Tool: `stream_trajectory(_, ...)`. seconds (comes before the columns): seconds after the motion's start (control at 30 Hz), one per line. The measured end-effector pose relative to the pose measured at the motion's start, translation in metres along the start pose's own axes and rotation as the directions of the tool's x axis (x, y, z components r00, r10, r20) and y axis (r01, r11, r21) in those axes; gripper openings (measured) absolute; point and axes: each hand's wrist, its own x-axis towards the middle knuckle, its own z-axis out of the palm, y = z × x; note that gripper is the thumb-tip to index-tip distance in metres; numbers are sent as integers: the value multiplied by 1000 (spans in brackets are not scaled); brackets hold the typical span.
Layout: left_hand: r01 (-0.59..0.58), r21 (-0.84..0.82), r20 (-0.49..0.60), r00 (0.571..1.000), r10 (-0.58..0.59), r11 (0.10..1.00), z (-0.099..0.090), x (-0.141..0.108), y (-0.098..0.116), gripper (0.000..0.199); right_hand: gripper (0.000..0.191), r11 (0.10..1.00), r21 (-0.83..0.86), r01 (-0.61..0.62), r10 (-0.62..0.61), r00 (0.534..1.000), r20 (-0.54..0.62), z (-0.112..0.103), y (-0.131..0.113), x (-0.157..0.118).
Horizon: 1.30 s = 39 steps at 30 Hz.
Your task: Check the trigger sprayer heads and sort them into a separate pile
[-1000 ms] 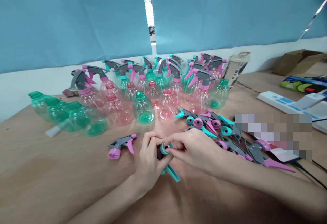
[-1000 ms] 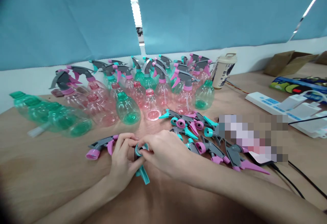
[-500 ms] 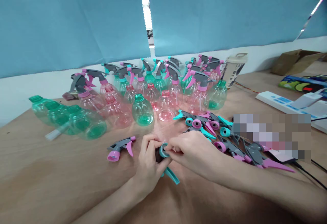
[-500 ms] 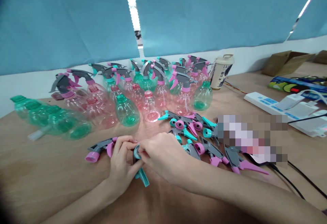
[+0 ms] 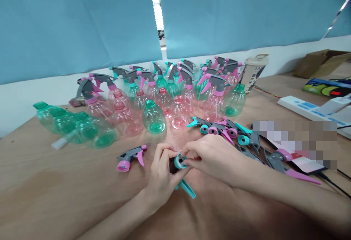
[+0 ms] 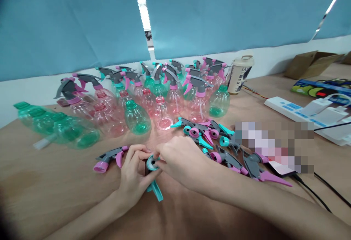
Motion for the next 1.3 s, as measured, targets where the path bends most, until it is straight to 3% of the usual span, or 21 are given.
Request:
stream_trajectory(0.23,30,-19,69,997,-28,999,-2,0,1,15,7,995,21,99,-100,994,50,-4,3,-2)
stream_trajectory(0.4,-13,54,31,999,11,998,-2,-2,0,14,7,986,108,126,-134,989,70,-8,2,-1)
stream_trajectory(0.6,-16,129,7,1000,15,991,-2,-2,1,11,12,995,100,-18,18,1000,0,2,-3,0)
stream_trajectory(0.73,-27,122,-4,1000,28,992,-1,-2,1,11,21,997,55,-45,46,999,-15,1,-6,-1)
stream_trajectory(1.03,-43,45,22,999,42,998,-2,1,0,11,14,991,99,92,-90,996,-28,0,3,0)
stream_trajectory(1.3,34,38,126,991,-39,999,-6,0,5,14,9,953,-158,260,-254,966,52,-6,6,-1)
